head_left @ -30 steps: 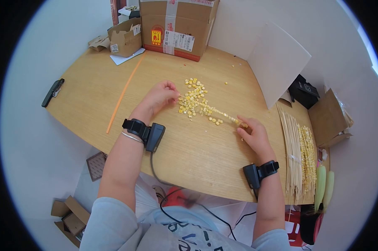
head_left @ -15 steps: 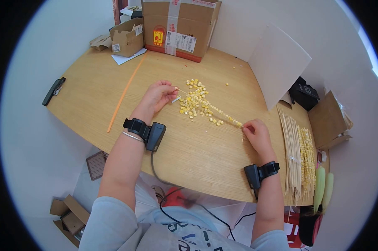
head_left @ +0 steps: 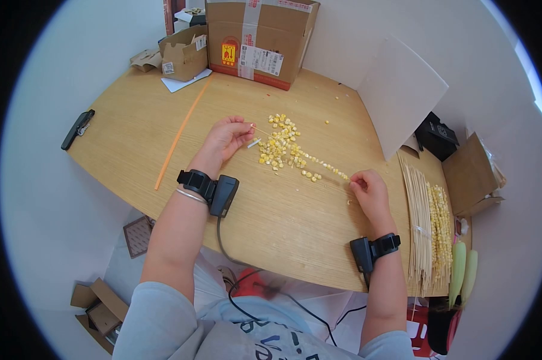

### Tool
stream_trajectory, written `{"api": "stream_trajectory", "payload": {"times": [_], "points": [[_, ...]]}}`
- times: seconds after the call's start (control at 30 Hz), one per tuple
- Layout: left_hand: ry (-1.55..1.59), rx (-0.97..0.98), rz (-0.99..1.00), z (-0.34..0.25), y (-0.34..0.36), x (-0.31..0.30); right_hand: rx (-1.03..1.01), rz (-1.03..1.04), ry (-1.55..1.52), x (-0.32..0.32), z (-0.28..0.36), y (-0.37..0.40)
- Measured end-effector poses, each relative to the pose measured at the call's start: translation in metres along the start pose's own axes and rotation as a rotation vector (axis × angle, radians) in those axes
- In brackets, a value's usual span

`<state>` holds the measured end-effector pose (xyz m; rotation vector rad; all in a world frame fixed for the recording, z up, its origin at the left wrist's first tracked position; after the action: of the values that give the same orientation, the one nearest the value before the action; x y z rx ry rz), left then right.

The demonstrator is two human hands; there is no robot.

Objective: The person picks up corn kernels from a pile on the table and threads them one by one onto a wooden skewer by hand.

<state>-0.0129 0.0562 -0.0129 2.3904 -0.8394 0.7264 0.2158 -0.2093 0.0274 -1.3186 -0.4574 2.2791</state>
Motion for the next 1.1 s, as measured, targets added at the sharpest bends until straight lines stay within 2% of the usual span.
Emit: {"api": "stream_trajectory", "payload": {"times": [0.27, 0.53, 1.1], "points": [[0.014, 0.004, 0.058, -0.002, -0.001, 0.001, 0.022, 0.041, 0.006, 0.004, -0.003, 0.003], [-0.051, 0.054, 0.021, -0.005, 0.005, 0.006, 0.074, 0.140, -0.061, 0.008, 0.001, 0.003], [-0.017, 0.039, 0.042, -0.002, 0.002, 0.007, 0.095, 0.178, -0.154, 0.013, 0.000, 0.005]]}}
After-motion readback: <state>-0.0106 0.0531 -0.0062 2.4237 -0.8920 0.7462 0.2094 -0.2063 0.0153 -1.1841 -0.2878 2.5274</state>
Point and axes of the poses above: each hand's wrist, its own y-axis away from the middle knuckle, its own x-axis out of the palm, z = x × y, the point moved 4 cm from there along -y, towards the middle knuckle, and after that the axes turned 11 degrees about -x, right-handed, at the moved point
